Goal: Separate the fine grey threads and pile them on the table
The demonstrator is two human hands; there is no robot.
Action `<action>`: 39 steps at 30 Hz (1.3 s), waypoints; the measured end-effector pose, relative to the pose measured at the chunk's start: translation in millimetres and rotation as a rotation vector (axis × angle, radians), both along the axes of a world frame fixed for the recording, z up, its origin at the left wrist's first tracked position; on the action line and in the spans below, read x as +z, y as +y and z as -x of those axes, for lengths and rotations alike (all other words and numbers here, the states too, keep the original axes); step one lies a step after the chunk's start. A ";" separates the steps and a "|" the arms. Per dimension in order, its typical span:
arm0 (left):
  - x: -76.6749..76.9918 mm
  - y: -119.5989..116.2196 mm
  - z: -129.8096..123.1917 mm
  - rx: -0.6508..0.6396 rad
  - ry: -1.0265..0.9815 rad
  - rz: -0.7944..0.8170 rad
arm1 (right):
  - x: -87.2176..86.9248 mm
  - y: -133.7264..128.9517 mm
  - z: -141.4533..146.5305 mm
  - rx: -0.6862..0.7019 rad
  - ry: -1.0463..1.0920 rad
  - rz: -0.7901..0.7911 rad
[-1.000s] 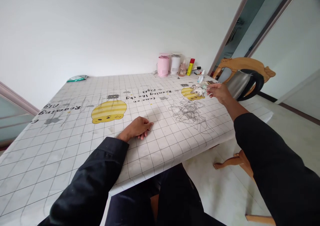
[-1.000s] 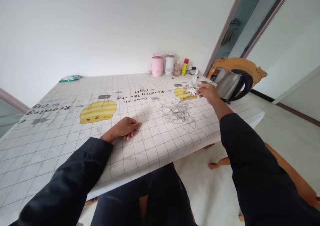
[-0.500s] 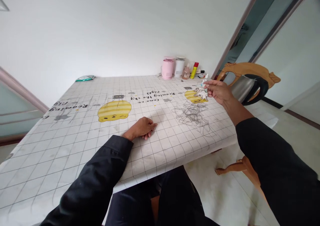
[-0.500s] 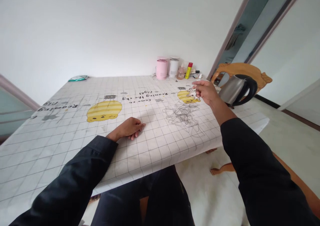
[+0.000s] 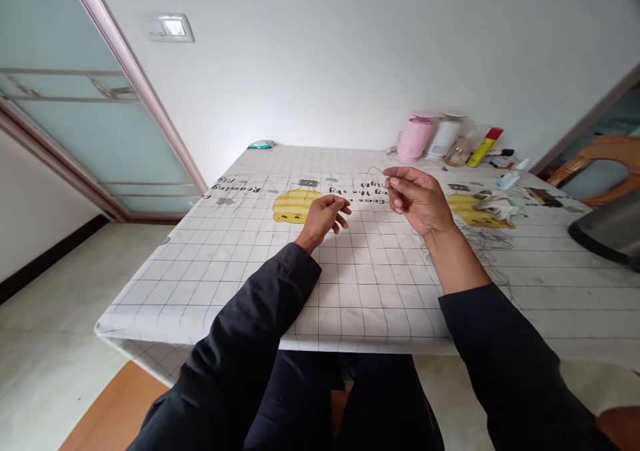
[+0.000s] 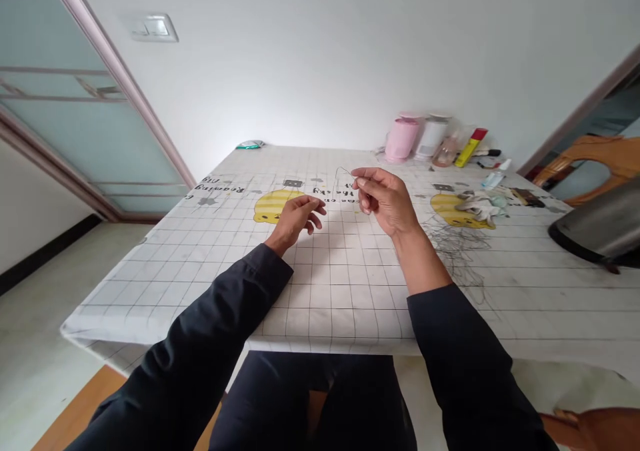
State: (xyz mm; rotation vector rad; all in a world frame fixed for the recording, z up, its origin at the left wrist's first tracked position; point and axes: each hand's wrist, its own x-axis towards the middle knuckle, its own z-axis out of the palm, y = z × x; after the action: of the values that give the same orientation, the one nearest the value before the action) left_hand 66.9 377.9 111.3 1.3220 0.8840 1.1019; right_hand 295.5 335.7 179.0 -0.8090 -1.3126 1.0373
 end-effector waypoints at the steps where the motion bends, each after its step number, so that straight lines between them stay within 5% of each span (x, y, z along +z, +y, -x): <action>1: 0.5 1.3 2.8 0.012 -0.037 0.013 | -3.3 0.8 5.4 0.018 0.011 -0.003; 13: 0.7 6.6 8.2 -0.068 -0.154 -0.047 | -59.5 16.5 -0.2 0.064 0.098 0.138; 29: -3.7 6.1 1.6 -0.123 -0.018 -0.171 | -67.8 10.1 6.6 0.171 0.019 0.289; 39: -8.1 -5.3 -9.3 -0.169 -0.176 0.110 | -65.0 7.4 9.3 0.119 0.037 0.079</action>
State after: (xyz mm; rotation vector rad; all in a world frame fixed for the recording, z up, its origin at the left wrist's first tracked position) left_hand 76.2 372.7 103.2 1.1673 0.6809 1.0064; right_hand 286.2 343.1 114.0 -0.7743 -1.3078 1.1989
